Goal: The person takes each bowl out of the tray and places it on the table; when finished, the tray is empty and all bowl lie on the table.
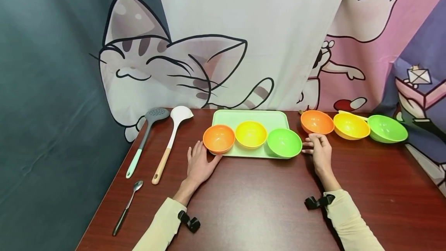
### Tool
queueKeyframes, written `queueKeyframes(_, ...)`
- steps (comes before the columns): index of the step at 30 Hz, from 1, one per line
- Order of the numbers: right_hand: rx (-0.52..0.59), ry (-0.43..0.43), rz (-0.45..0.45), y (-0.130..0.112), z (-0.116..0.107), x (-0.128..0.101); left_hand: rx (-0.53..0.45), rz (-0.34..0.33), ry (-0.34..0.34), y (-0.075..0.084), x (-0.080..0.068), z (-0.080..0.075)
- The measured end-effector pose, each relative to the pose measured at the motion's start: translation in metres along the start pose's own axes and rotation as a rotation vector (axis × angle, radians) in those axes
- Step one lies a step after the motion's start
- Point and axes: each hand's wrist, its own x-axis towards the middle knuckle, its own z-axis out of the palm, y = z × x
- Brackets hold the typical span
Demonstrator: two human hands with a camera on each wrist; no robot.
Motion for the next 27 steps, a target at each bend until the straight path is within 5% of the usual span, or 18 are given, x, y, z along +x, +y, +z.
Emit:
queueKeyframes(18, -0.312, -0.12, -0.008, 0.011, 0.015, -0.006, 0.006, 0.009, 0.011, -0.004, 0.0, 0.001)
queueKeyframes(27, -0.429, -0.094, 0.003, 0.014, 0.012, -0.003, 0.005, 0.005, 0.007, -0.003, 0.0, 0.001)
